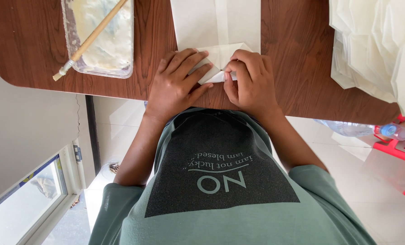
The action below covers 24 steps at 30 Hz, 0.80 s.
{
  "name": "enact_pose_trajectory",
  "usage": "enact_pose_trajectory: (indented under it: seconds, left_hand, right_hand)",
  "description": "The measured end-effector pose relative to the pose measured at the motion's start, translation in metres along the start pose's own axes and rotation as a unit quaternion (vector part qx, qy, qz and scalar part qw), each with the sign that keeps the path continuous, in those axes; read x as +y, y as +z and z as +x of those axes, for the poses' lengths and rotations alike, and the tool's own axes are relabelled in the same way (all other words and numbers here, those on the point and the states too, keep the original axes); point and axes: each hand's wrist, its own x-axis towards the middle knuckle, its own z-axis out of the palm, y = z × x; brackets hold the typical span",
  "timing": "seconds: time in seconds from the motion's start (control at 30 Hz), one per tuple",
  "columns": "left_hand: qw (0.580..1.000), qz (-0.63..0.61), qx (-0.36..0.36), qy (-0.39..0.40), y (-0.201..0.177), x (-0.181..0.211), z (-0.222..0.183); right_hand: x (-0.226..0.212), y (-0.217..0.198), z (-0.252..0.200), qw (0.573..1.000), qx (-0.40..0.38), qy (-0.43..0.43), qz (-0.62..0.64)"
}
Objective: Applying glue to paper edges and folding them around a template to assemble paper bags
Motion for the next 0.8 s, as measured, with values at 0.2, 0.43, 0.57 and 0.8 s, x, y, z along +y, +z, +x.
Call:
enact_pose_trajectory:
  seconds: [0.2, 0.43, 0.57, 0.8]
  left_hand:
    - [1.0, -0.004, -0.002, 0.001, 0.003, -0.003, 0.002]
    - [0.999, 0.04, -0.006, 0.033, -0.003, 0.001, 0.011]
    - [0.998, 0.048, -0.022, 0.02, -0.001, 0.004, 0.012]
    - [0.999, 0.044, -0.029, -0.001, -0.004, 0.007, 0.012]
  right_hand:
    - [0.007, 0.002, -0.012, 0.999, 0.027, 0.024, -0.022]
    - [0.001, -0.015, -0.001, 1.0, 0.009, -0.025, 0.013]
    - [-0.001, -0.018, 0.006, 0.999, -0.002, -0.041, 0.02]
    - [0.014, -0.012, -0.003, 0.999, 0.003, 0.024, -0.03]
